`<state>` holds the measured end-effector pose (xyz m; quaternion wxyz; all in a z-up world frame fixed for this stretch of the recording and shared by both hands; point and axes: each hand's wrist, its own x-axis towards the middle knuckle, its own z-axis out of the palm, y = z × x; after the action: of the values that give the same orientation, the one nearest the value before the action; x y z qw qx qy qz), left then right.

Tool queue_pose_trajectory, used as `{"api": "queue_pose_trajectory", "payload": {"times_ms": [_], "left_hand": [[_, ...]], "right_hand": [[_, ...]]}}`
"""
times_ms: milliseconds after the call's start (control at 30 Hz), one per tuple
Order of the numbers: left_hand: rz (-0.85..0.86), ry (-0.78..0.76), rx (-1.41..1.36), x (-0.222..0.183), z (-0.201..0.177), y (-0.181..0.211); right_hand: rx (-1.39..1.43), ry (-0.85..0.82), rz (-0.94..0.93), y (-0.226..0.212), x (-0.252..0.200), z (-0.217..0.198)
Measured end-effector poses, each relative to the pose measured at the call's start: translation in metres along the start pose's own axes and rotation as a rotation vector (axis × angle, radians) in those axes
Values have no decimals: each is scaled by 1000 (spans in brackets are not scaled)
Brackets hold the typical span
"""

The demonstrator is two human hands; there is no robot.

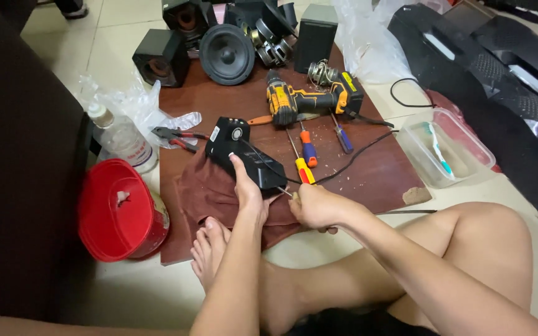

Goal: Disassembling a black electronic component using manual screwdrivers and a power drill to loosen screws.

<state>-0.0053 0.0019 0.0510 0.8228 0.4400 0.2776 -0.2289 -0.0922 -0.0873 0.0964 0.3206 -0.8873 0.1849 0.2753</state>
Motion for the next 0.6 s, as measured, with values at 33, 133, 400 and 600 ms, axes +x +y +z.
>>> {"api": "queue_pose_trajectory", "payload": {"times_ms": [33,133,400,600], "left_hand": [[-3,-5,-3,5,-2,-2],[7,5,15,11,-2,-5],[40,55,-53,11,-8,-11],[54,73,-77,2,-7,-8]], "right_hand": [[-3,4,4,0,1,0],[-41,-45,4,2,4,-4],[-16,-89,75,-9,-2,-15],[-13,-111,66,-2,9,-13]]}}
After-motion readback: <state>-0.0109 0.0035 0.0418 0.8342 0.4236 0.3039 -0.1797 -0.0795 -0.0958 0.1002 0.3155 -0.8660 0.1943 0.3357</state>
